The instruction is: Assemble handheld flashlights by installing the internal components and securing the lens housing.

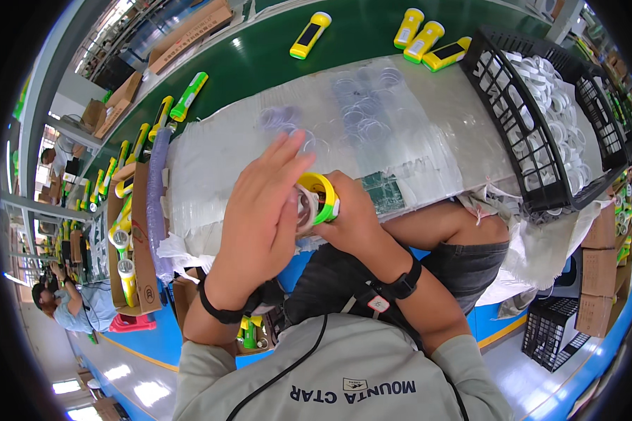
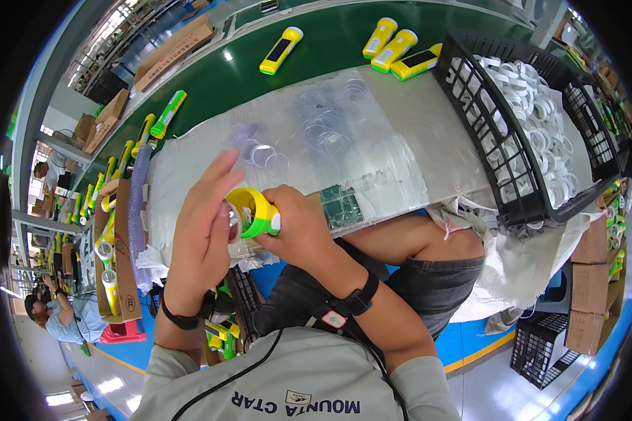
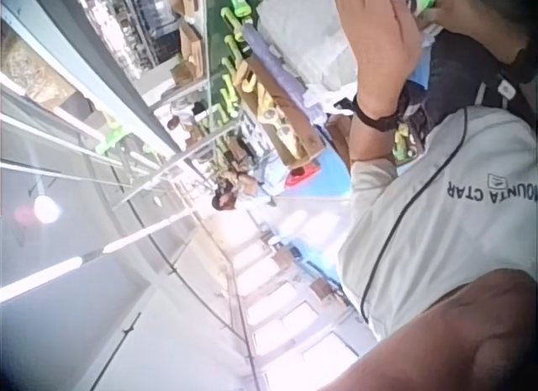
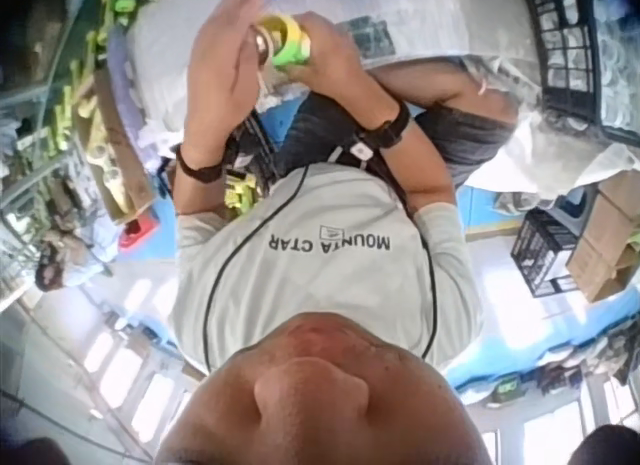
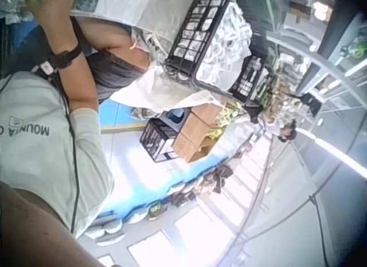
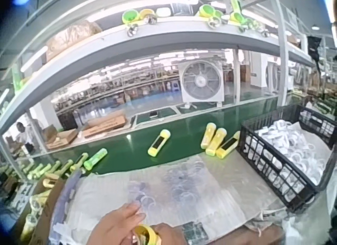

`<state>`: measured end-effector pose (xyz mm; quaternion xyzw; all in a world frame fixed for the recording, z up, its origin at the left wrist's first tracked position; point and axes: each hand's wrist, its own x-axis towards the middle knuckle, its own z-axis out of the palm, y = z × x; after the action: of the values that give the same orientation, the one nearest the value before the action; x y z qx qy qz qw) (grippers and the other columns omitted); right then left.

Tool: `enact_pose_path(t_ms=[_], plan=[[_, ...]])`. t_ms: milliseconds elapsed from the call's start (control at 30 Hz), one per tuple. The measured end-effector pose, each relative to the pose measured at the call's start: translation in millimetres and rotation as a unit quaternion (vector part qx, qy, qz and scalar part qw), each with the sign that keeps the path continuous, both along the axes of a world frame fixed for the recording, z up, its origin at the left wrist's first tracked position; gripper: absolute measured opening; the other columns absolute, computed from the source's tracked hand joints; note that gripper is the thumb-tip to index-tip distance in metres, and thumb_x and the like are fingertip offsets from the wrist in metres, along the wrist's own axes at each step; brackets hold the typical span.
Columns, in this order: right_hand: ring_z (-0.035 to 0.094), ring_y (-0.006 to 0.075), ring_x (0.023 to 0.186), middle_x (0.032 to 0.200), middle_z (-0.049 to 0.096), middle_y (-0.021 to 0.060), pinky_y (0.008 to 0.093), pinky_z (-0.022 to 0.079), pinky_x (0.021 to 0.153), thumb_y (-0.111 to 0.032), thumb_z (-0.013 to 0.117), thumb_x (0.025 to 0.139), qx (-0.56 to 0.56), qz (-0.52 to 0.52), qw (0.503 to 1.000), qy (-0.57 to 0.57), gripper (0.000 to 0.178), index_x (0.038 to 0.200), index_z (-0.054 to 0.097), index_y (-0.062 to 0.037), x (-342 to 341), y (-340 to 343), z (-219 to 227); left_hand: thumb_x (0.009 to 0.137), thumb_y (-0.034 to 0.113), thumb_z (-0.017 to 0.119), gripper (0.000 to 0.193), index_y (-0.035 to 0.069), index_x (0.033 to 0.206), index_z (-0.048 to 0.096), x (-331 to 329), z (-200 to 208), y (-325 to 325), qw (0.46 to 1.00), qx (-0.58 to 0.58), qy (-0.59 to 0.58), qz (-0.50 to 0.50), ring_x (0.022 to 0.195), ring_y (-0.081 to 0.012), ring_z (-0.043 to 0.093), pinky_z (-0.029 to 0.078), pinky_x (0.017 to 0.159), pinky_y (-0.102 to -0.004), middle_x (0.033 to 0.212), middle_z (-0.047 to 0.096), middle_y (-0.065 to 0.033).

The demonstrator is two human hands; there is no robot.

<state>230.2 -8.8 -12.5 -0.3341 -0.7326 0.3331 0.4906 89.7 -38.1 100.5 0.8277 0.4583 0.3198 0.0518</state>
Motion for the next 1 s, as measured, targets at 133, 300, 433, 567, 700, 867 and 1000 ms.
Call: enact_pose_path(t_ms=[133,300,433,567,700,867,1000], plan=[[0.057,0.0328,0.086,0.092,0.056,0.0124,0.04,0.047,0.072,-0.014,0.079,0.06,-0.02,0.003,0.999,0.033,0.054,0.106,0.052,-0.0048,-2.6,-3.2,-9.4,0.084,0.009,0.048,0.04,0.002,0.123,0.053,4.6,4.3,11.0,0.99,-0.075,0.016,-0.119,0.115,-0.0375,0.051,0.041,0.094,-0.0445,0.126,0.053,-0.0201],[0.057,0.0329,0.087,0.092,0.056,0.012,0.041,0.046,0.071,-0.012,0.078,0.061,0.002,-0.001,0.999,0.04,0.054,0.107,0.051,-0.0046,3.4,-2.0,-5.5,0.082,0.014,0.056,0.04,0.004,0.121,0.056,16.4,-6.1,5.0,0.984,-0.133,-0.089,-0.083,0.11,-0.0337,0.055,0.045,0.09,-0.0419,0.122,0.056,-0.0183],[0.056,0.0348,0.089,0.094,0.055,0.0144,0.0418,0.046,0.074,-0.012,0.078,0.062,-0.001,0.009,0.999,0.044,0.054,0.107,0.05,-0.0036,7.3,-3.2,-1.2,0.078,0.015,0.062,0.033,0.005,0.11,0.06,10.7,-17.7,12.8,0.93,-0.249,-0.258,-0.084,0.107,-0.0298,0.058,0.043,0.094,-0.0449,0.11,0.061,-0.0124],[0.055,0.0357,0.094,0.103,0.054,0.0184,0.0427,0.045,0.08,-0.018,0.074,0.068,0.033,0.02,0.997,-0.073,0.05,0.11,0.051,-0.004,32.2,1.4,14.4,0.07,0.017,0.066,0.026,0.01,0.095,0.062,4.1,-11.0,32.9,0.989,-0.065,-0.014,-0.132,0.099,-0.0297,0.06,0.033,0.1,-0.0563,0.093,0.062,-0.0072],[0.056,0.0342,0.095,0.104,0.058,0.0158,0.0432,0.043,0.086,-0.02,0.066,0.076,-0.031,0.003,0.968,-0.248,0.041,0.113,0.056,-0.0057,100.4,26.4,23.5,0.066,0.013,0.066,0.031,0.011,0.097,0.063,31.2,12.8,30.1,0.981,0.005,0.16,-0.114,0.098,-0.0307,0.058,0.038,0.097,-0.0532,0.089,0.06,-0.0079],[0.053,0.0329,0.103,0.107,0.057,0.0145,0.0435,0.043,0.086,-0.021,0.064,0.079,0.041,-0.261,0.931,-0.25,0.035,0.11,0.059,-0.0066,116.1,101.6,5.1,0.071,0.011,0.064,0.036,0.007,0.105,0.058,28.8,-9.1,53.3,0.946,-0.187,-0.083,-0.249,0.091,-0.0283,0.061,0.046,0.09,-0.0458,0.097,0.06,-0.014],[0.053,0.0301,0.106,0.106,0.058,0.0132,0.0421,0.043,0.088,-0.021,0.068,0.076,-0.027,-0.295,0.872,-0.391,0.035,0.107,0.059,-0.0056,105.1,116.9,-10.2,0.067,0.009,0.074,0.045,0.004,0.108,0.056,24.9,-57.3,60.1,0.832,-0.235,-0.398,-0.307,0.082,-0.0249,0.063,0.049,0.075,-0.0316,0.094,0.061,-0.0111]])
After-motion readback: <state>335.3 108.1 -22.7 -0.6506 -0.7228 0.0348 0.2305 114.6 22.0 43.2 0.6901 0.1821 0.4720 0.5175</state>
